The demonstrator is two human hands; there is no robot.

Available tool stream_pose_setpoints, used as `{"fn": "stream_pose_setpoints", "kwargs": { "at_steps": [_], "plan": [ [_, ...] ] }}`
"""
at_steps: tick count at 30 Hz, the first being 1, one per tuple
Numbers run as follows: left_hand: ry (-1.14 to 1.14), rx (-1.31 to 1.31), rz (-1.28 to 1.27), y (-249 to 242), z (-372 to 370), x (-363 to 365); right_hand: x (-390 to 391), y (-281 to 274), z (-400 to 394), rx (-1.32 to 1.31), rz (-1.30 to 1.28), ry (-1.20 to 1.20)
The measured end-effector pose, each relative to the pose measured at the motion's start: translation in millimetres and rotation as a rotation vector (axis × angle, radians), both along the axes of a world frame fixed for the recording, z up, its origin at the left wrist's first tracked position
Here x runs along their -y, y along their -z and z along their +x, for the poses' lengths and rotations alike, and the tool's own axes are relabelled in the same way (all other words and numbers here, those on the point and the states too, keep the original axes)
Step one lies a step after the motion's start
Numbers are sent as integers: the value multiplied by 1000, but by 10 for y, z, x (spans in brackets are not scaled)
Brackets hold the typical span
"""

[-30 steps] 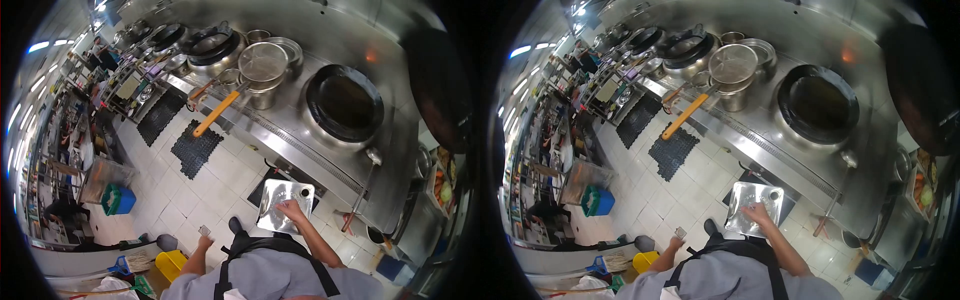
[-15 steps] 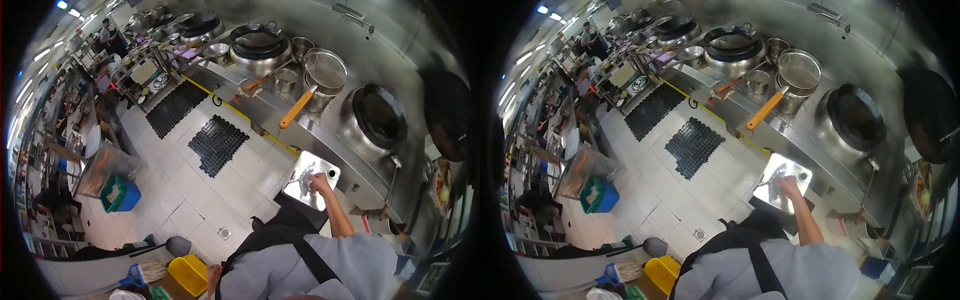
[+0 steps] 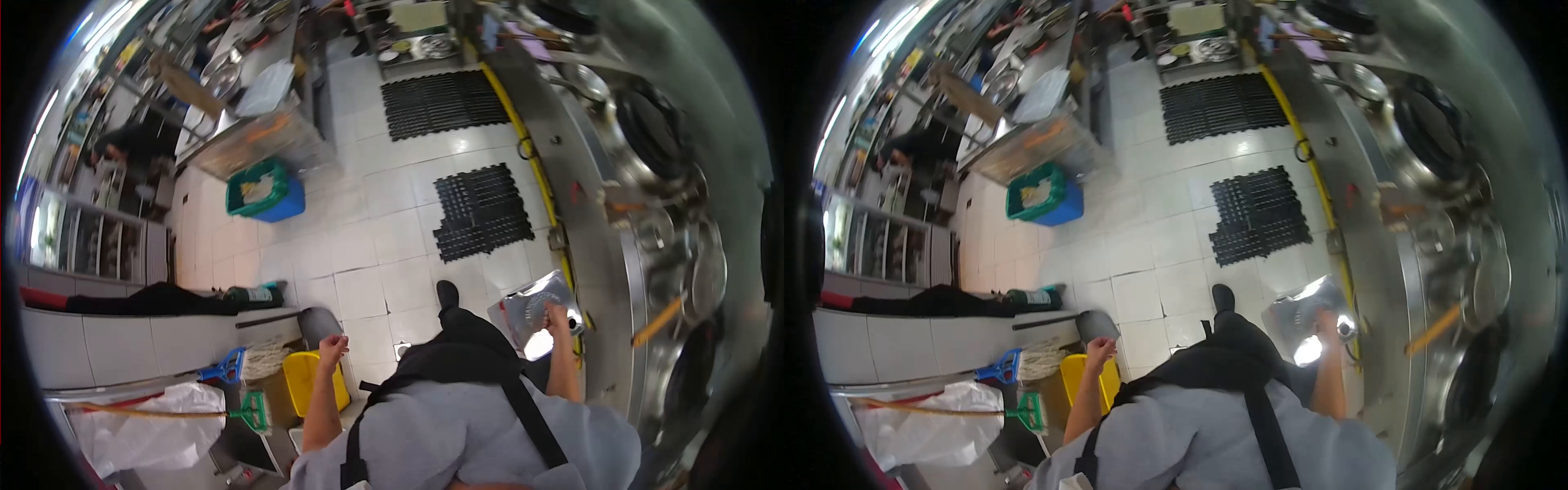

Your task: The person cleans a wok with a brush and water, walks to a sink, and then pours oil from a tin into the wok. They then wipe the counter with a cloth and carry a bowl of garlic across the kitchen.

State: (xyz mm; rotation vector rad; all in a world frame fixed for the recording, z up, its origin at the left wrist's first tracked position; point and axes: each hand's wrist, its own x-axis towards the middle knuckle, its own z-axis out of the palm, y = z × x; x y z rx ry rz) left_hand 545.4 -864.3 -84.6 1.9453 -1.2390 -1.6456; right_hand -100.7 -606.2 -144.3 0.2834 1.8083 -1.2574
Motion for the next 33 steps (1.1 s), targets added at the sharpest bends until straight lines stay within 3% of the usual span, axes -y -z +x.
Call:
{"fn": "stream_pose_setpoints", "kwargs": {
  "at_steps": [4, 5, 8, 9, 13, 14, 17, 18, 20, 22, 28, 33],
  "plan": [
    [-36, -28, 244, -110, 111, 87, 1438, 246, 148, 198, 49, -84],
    [-187, -109, 308, -103, 175, 129, 1799, 256, 211, 177, 101, -123],
    [-402, -115, 333, -247, 276, 725, 2758, 498, 426, 278, 73, -146],
    [-366, -52, 209, -239, 294, 1052, 3065, 619, 528, 266, 57, -228],
    [-277, -196, -63, -773, -152, 3085, 4390, 913, 1064, 153, 73, -360],
    [-210, -180, -126, -774, -205, 3672, 4743, 885, 1201, 119, 89, -422],
    [-320, -307, -276, -712, -537, 5442, 5873, 909, 1576, -20, 157, -666],
    [-310, -490, -268, -427, -455, 6030, 6223, 977, 1665, -47, 170, -721],
    [-557, -668, -145, -660, -830, 6939, 6897, 1215, 1851, -84, 104, -761],
    [-639, -826, -8, -581, -948, 7683, 7565, 1483, 1961, 59, 91, -864],
    [-587, -899, -9, -583, -1138, 8302, 9045, 2004, 2790, -4, 112, -970],
    [-584, -922, -73, -561, -1063, 8559, 9727, 2451, 3485, 173, 57, -1004]
  ]
}}
